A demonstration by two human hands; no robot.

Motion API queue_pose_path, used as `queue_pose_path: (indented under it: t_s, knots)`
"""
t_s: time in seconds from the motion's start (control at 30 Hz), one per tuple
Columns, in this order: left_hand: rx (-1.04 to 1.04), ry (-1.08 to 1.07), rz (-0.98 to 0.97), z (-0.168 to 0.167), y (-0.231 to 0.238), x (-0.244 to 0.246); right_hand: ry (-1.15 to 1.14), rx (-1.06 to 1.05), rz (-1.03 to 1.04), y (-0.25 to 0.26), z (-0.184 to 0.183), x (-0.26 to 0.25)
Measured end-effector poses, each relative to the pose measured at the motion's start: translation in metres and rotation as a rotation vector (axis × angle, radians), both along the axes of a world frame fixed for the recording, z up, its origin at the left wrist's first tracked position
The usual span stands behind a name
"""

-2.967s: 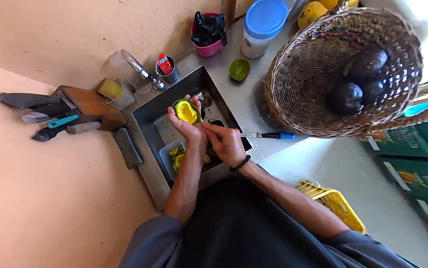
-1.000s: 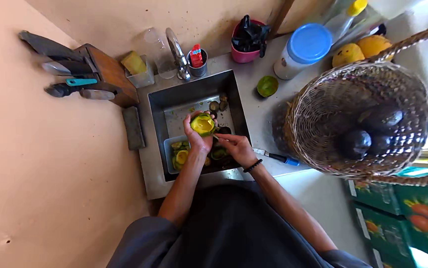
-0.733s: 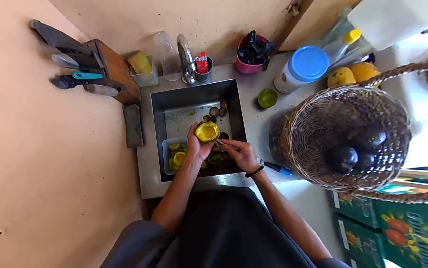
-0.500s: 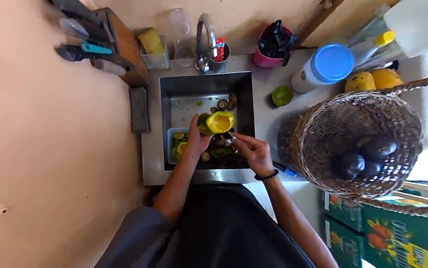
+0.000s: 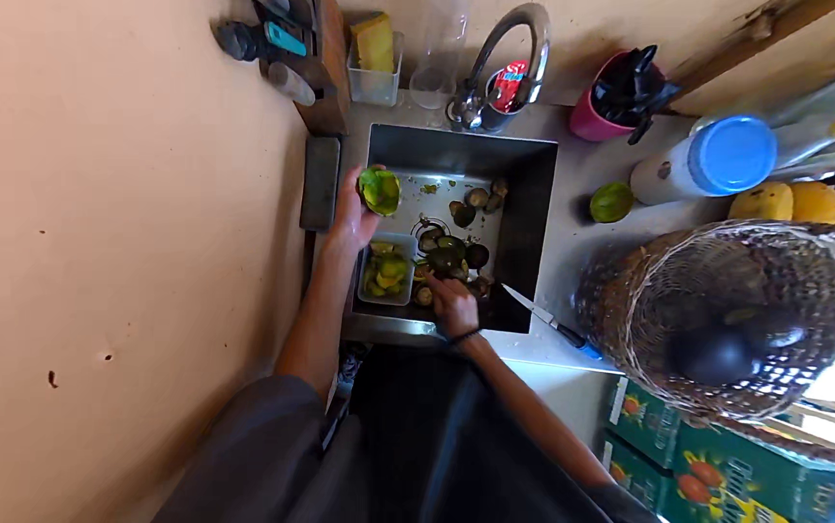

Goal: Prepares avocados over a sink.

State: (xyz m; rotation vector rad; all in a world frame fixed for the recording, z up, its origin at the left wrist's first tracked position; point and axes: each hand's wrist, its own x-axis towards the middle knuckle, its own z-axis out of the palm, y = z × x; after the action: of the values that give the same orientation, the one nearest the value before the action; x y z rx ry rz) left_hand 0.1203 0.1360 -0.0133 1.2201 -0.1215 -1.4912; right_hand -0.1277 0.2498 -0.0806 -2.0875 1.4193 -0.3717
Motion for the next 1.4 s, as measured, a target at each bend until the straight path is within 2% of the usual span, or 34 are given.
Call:
queue_pose_path:
  t_s: [0.07,0.13,0.27,0.37,0.47,0.57,0.63,0.7,0.8,0.83,0.87,0.97,1.03,1.07,1.13,1.23,1.33,1.4]
  knots:
    - [-0.006,0.006,0.015,0.000,-0.001,0.005,0.009,0.199,-0.108,-0.002,-0.013,0.010]
    - [-0.017,-0.001,0.008,-0.001,-0.003,0.008,0.071,0.279,-0.121,-0.009,-0.004,0.015]
    - [-0.013,-0.016,-0.036,-0.002,-0.013,0.001,0.435,0.446,0.081,-0.027,0.052,0.036]
    - [-0.033,0.018,-0.072,0.002,-0.027,-0.014,0.594,0.563,0.234,-0.042,0.051,0.077]
    - [-0.043,0.040,-0.111,0.004,-0.042,-0.028,0.535,0.454,0.280,-0.053,0.022,0.110]
    - [-0.049,-0.016,-0.182,0.005,-0.047,-0.036,0.550,0.416,0.335,-0.062,0.017,0.129]
    - [-0.052,-0.079,-0.270,0.003,-0.044,-0.041,0.527,0.450,0.298,-0.066,0.034,0.120]
    - [-0.094,-0.130,-0.381,-0.003,-0.034,-0.047,0.490,0.518,0.223,-0.066,0.068,0.089]
    - [-0.142,-0.159,-0.578,-0.019,-0.006,-0.079,0.412,0.617,0.006,-0.050,0.120,-0.001]
    - [-0.148,-0.224,-0.683,-0.034,0.003,-0.090,0.344,0.627,-0.094,-0.043,0.134,-0.035]
    - [-0.164,-0.391,-0.780,-0.055,0.008,-0.102,0.246,0.602,-0.206,-0.038,0.142,-0.067]
    - [-0.346,-1.230,-0.919,-0.095,0.016,-0.121,-0.071,0.462,-0.567,-0.050,0.137,-0.130]
    - [-0.206,-1.620,-1.035,-0.096,0.018,-0.123,-0.243,0.367,-0.788,-0.080,0.109,-0.147]
    - [-0.102,-1.719,-1.104,-0.095,0.020,-0.123,-0.292,0.317,-0.877,-0.098,0.091,-0.151]
    - [-0.006,-1.815,-1.165,-0.100,0.029,-0.119,-0.354,0.273,-1.008,-0.132,0.061,-0.156]
    - [-0.062,-1.863,-1.217,-0.097,0.042,-0.117,-0.465,0.353,-1.067,-0.155,0.044,-0.169]
    - [-0.044,-1.831,-1.357,-0.093,0.050,-0.115,-0.376,0.431,-0.967,-0.139,0.053,-0.181]
    - [0.047,-1.817,-1.496,-0.094,0.043,-0.117,-0.292,0.426,-0.889,-0.128,0.056,-0.187]
